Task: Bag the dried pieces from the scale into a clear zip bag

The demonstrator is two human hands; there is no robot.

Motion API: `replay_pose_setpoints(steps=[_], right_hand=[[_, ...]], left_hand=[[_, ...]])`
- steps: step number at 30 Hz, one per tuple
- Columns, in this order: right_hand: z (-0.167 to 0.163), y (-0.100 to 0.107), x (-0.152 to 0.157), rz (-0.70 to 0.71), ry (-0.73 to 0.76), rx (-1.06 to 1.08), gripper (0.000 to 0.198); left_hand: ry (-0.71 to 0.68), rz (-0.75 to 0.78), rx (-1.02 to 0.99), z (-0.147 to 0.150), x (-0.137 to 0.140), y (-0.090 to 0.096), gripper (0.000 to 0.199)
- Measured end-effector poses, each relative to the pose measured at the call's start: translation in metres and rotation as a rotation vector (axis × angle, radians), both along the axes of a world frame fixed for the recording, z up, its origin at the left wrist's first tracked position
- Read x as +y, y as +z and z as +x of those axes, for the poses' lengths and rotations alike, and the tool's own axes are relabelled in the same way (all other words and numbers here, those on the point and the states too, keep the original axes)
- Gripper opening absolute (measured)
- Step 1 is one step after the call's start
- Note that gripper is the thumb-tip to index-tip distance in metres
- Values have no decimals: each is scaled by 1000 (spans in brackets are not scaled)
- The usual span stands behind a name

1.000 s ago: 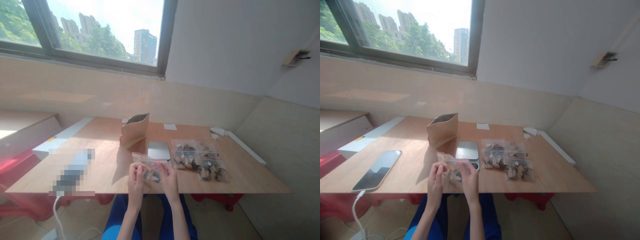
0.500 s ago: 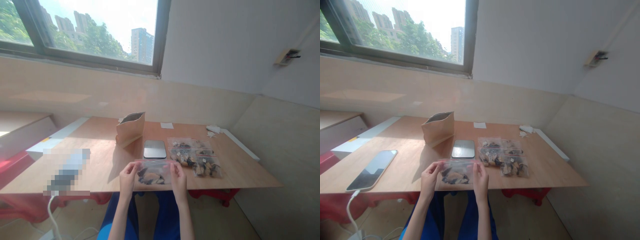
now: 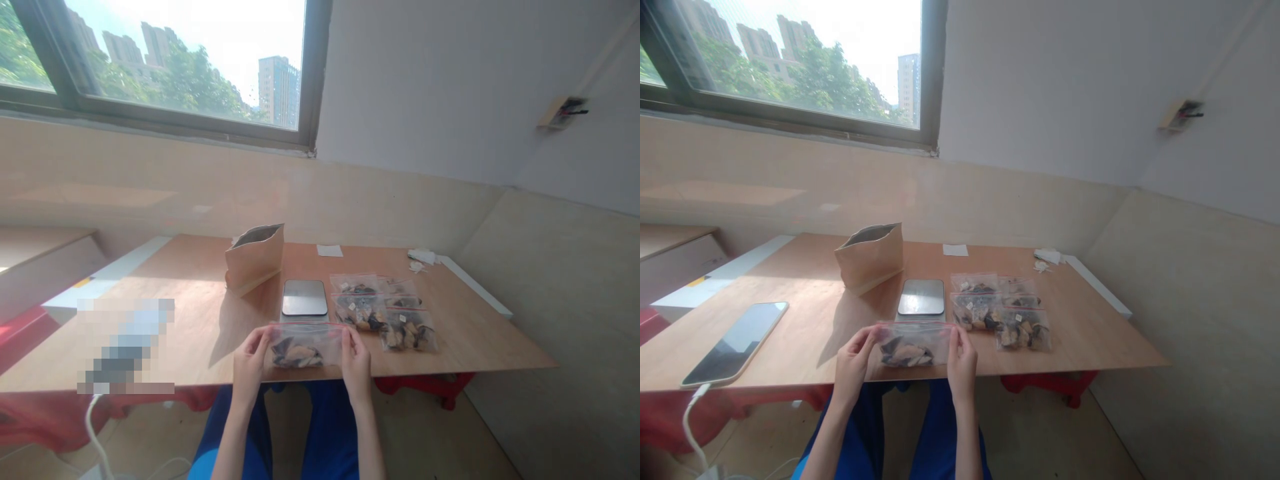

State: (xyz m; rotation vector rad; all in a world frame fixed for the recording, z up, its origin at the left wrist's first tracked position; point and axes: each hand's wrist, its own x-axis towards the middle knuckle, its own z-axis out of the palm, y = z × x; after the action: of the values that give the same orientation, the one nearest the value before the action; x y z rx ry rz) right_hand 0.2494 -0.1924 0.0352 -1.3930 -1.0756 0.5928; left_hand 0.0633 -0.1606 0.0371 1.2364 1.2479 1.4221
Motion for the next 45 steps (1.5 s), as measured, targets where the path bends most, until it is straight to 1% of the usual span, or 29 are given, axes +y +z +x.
replay_pose_setpoints(steps=[5, 11, 15, 18, 23, 27, 34, 38, 41, 45], right_hand=[[-2, -6, 0, 46, -90, -44, 36], [-6, -8, 2, 42, -73, -1, 35], [-6, -9, 4, 56, -32, 80, 34], [-7, -10, 5, 64, -4, 94, 31], [-6, -12, 6, 45, 50, 104, 30], [-5, -13, 7, 38, 30, 97, 31], [-8, -11, 5, 35, 1, 114, 29], [-8, -10, 4, 29, 12, 134, 27], [-8, -10, 5, 39, 38, 208, 28], [-10, -11, 7, 46, 98, 304, 28]], left_hand=[[66, 50, 47, 6, -6, 3, 33], [128, 54, 54, 12, -9, 0, 32], [107, 37, -18, 11, -6, -1, 33], [66, 26, -49, 8, -3, -2, 35], [6, 43, -15, 4, 0, -5, 34], [3, 55, 38, 3, -1, -6, 32], [144, 99, 126, 19, -5, -7, 35], [193, 65, 149, 24, -5, -9, 35], [121, 33, 93, 23, -4, -8, 36], [-4, 53, -29, 19, -2, -10, 34]])
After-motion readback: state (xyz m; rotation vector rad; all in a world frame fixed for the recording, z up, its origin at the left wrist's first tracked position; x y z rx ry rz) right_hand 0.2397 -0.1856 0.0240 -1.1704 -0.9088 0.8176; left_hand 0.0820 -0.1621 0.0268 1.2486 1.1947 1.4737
